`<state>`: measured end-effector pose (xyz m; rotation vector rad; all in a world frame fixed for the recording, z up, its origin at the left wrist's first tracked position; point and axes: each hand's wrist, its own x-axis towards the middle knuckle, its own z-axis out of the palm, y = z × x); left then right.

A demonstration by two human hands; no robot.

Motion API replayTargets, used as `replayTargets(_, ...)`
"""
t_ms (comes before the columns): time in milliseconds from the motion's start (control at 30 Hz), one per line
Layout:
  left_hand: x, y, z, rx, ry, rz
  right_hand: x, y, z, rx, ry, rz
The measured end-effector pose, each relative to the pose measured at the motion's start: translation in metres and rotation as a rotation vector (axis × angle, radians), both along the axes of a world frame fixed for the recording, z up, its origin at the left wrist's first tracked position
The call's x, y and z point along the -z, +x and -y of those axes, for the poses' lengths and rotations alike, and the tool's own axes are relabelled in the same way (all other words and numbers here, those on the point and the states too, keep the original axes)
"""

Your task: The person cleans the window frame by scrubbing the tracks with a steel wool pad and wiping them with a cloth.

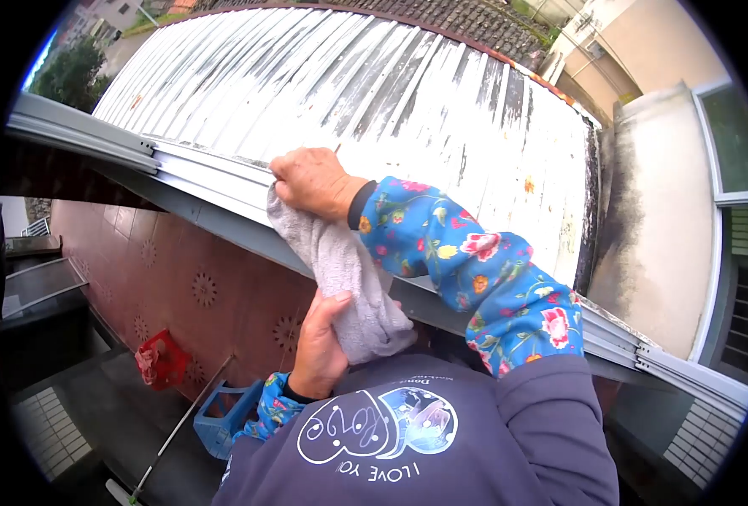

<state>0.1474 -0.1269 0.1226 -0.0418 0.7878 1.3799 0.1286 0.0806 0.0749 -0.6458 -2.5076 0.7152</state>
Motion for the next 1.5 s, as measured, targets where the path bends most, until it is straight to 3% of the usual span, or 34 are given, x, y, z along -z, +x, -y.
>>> replayTargets(67,0.019,-0.022,0.004,-0.067,-0.018,-0.050,0.018,-0.030,0.007,0.021,0.078,-0.006)
replayTargets(100,0.016,-0.033,0.004,-0.070,0.007,0.061,0.028,-0.044,0.007,-0.026,0.155,-0.012)
replayTargets(167,0.011,-0.042,0.003,-0.080,0.050,0.031,0.031,-0.065,0.015,-0.058,0.269,0.222)
replayTargets(200,0.013,-0.046,0.004,-0.110,0.055,0.032,0.040,-0.073,0.016,-0.082,0.269,0.200)
replayTargets(367,0.012,-0.050,0.008,-0.085,0.009,0.044,0.027,-0.059,0.028,-0.206,0.101,0.142)
replayTargets(400,0.014,-0.051,0.008,-0.086,-0.012,0.024,0.015,-0.054,0.033,-0.226,0.084,0.235)
replayTargets(500,0.046,-0.067,0.015,-0.012,-0.009,0.056,0.047,-0.066,0.041,-0.132,0.110,0.091)
replayTargets(567,0.041,-0.061,0.011,-0.037,-0.021,-0.013,0.052,-0.072,0.043,-0.079,0.096,0.047)
replayTargets(933,0.036,-0.053,0.010,-0.051,-0.015,-0.154,0.030,-0.071,0.036,-0.116,-0.245,0.266)
replayTargets(1233,0.036,-0.054,0.006,-0.043,0.040,-0.136,0.048,-0.086,0.019,-0.084,-0.246,0.258)
replayTargets(1333,0.030,-0.050,0.018,0.039,0.225,-0.550,0.042,-0.080,0.029,0.006,-0.172,0.196)
replayTargets(1500,0.036,-0.050,0.023,0.062,0.260,-0.617,0.041,-0.071,0.034,0.037,-0.150,0.181)
